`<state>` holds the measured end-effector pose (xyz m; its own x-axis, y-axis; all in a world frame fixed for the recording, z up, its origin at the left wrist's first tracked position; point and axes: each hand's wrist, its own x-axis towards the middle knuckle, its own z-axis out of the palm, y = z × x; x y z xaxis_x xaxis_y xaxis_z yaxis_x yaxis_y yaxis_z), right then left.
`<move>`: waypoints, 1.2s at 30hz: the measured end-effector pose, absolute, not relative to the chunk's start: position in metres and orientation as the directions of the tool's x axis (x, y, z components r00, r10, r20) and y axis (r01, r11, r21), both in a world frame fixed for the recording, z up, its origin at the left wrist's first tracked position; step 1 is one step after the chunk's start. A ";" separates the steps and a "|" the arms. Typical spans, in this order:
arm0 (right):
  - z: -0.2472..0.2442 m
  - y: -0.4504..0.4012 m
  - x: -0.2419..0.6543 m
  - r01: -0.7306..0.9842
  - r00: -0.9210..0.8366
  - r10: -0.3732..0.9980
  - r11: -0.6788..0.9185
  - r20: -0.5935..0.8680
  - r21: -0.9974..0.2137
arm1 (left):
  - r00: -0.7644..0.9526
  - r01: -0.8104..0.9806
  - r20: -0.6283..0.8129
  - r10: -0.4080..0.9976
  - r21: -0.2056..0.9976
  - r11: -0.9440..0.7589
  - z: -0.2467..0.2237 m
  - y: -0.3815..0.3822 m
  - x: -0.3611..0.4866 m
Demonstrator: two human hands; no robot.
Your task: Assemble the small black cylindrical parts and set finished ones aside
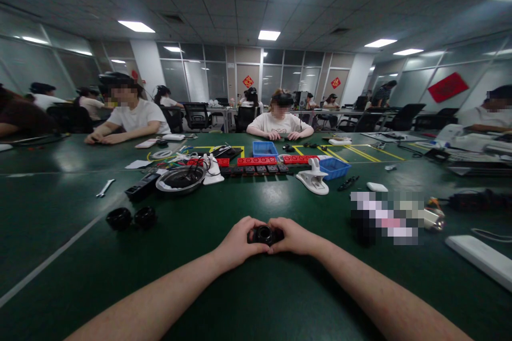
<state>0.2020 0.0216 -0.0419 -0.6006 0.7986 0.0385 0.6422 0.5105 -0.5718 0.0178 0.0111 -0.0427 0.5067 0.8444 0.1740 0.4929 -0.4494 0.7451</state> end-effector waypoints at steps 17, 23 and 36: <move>-0.034 0.018 0.201 0.623 -0.662 0.747 0.589 0.054 -0.515 | 0.558 0.464 0.181 0.810 0.741 -0.486 -0.041 0.012 0.013; -0.029 0.021 0.206 0.548 -0.722 0.692 0.578 0.007 -0.605 | 0.593 0.427 0.159 0.789 0.769 -0.476 -0.041 0.013 0.012; -0.032 0.023 0.204 0.549 -0.715 0.697 0.598 0.042 -0.584 | 0.555 0.453 0.170 0.814 0.759 -0.467 -0.043 0.013 0.015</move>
<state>0.2042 0.0225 -0.0317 -0.7154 0.6975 0.0420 0.5488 0.5981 -0.5840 0.0151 0.0129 -0.0427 0.5551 0.8142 0.1699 0.4528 -0.4671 0.7595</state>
